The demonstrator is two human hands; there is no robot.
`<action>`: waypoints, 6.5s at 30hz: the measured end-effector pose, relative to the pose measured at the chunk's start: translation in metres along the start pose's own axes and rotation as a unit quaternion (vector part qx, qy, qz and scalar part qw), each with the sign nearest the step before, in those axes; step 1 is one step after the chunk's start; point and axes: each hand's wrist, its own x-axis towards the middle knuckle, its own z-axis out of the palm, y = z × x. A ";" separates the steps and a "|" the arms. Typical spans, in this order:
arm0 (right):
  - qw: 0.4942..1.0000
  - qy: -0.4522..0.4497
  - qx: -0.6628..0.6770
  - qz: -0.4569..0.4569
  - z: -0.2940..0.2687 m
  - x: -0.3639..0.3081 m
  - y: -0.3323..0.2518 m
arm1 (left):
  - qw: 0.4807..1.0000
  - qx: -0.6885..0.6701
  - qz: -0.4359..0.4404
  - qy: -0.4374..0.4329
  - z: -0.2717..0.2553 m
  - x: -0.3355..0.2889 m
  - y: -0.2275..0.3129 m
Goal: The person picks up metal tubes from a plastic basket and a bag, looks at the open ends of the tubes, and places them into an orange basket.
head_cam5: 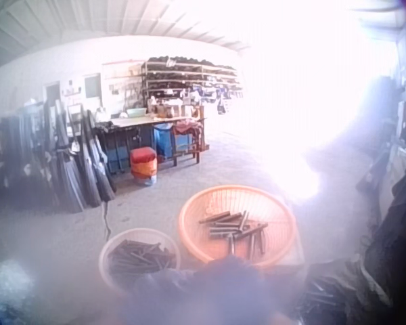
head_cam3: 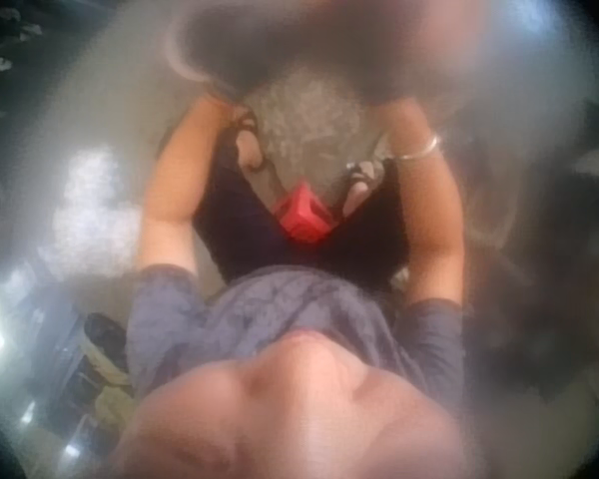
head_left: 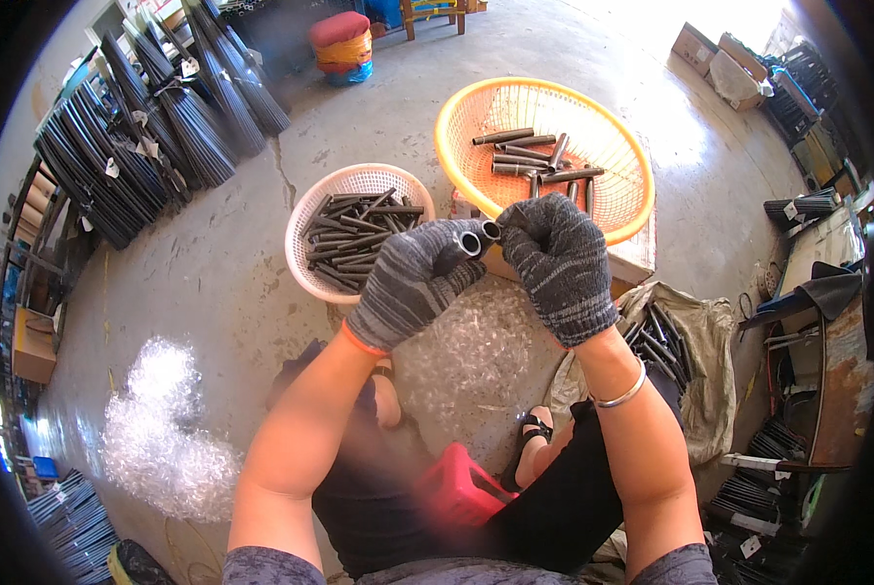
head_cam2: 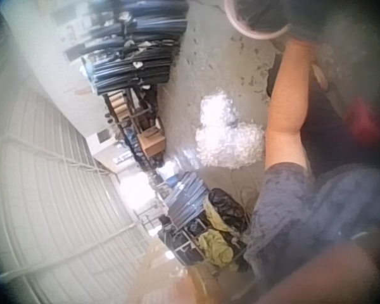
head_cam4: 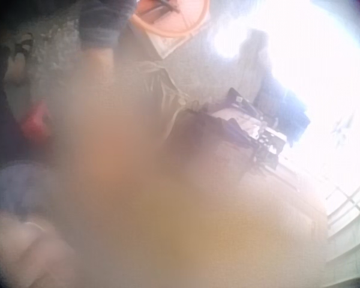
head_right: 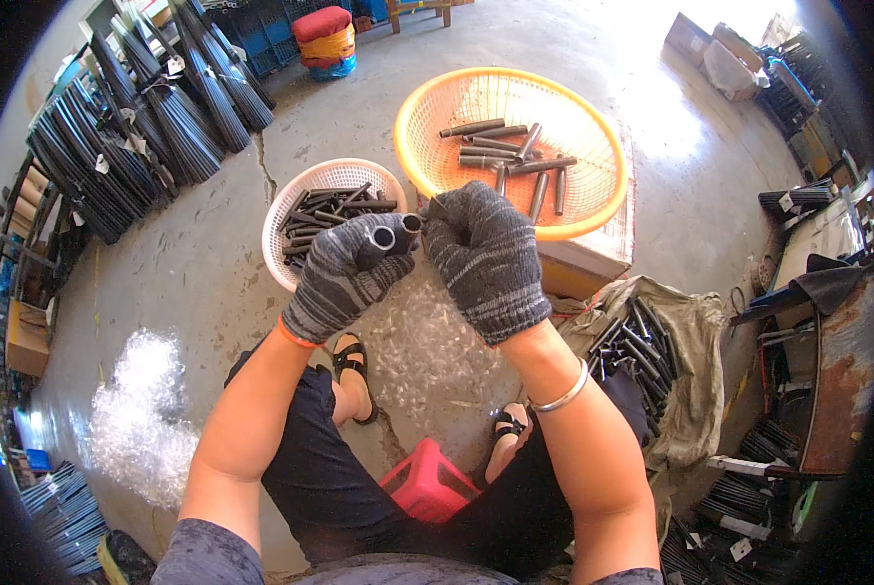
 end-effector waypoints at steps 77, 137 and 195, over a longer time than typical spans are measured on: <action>0.951 -0.203 0.226 0.051 -0.019 -0.002 -0.012 | 0.948 -0.130 -0.165 -0.237 -0.015 -0.010 0.001; 0.940 -0.172 0.264 0.128 -0.035 0.010 0.012 | 0.860 -0.359 -0.313 -0.183 -0.020 -0.008 -0.017; 0.884 0.092 0.445 0.113 -0.027 0.015 0.017 | 0.889 -0.290 -0.296 -0.194 -0.014 -0.001 -0.001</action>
